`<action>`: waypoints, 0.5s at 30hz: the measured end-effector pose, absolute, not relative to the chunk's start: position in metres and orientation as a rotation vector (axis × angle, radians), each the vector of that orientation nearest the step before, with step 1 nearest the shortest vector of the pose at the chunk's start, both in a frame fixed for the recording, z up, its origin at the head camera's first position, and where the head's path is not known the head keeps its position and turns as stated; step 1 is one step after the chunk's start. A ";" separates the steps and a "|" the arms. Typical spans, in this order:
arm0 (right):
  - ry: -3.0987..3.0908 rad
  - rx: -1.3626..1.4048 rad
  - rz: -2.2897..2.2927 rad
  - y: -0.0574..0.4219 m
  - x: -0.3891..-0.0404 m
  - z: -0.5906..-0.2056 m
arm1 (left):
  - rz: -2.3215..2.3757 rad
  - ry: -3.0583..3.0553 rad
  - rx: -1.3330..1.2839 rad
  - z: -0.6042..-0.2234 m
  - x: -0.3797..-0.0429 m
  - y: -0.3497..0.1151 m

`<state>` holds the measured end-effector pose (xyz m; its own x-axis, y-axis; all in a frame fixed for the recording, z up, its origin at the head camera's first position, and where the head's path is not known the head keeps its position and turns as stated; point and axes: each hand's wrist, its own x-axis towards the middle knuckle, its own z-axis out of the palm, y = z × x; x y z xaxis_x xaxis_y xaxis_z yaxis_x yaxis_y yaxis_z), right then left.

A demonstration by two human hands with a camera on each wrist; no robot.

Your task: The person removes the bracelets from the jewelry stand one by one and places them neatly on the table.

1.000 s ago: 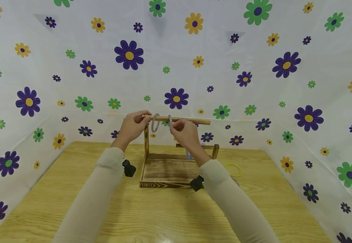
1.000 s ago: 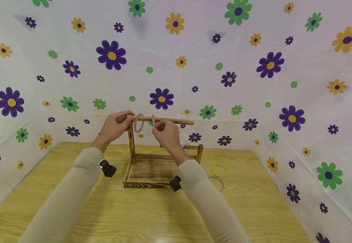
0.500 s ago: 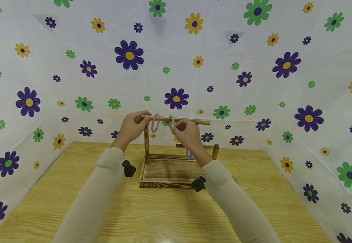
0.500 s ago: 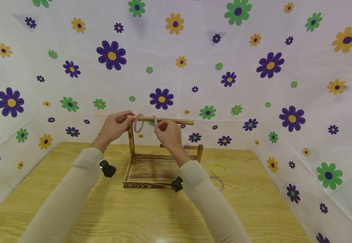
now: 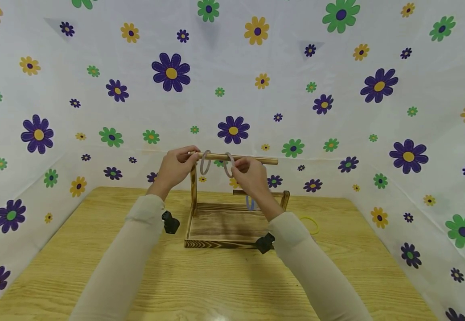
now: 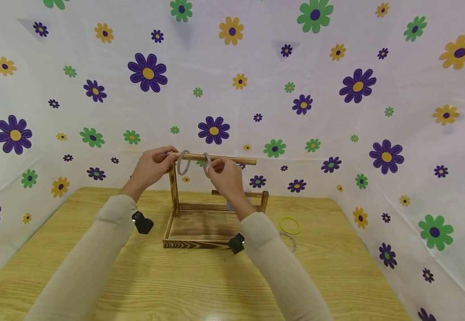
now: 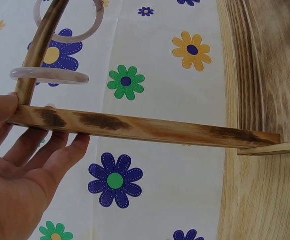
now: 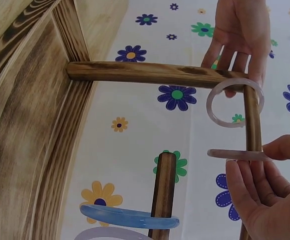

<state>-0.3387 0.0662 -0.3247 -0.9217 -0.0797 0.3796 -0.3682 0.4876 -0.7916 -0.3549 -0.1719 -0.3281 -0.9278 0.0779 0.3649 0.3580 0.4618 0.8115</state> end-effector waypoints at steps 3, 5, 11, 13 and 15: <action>-2.441 0.377 1.421 0.067 -0.339 -0.324 | -1.449 -2.439 -0.372 -0.328 -0.354 -0.172; -2.441 0.377 1.426 0.068 -0.338 -0.323 | -1.446 -2.440 -0.371 -0.328 -0.354 -0.172; -2.446 0.375 1.449 0.072 -0.336 -0.321 | -1.441 -2.439 -0.369 -0.328 -0.353 -0.172; -2.442 0.374 1.449 0.073 -0.336 -0.321 | -1.444 -2.438 -0.369 -0.328 -0.353 -0.172; -2.437 0.373 1.449 0.074 -0.336 -0.321 | -1.445 -2.438 -0.370 -0.328 -0.353 -0.172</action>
<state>-0.3362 0.0740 -0.3205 -0.9271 -0.0766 0.3669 -0.3589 0.4635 -0.8102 -0.3535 -0.1716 -0.3275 -0.9273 0.0749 0.3669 0.3578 0.4663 0.8091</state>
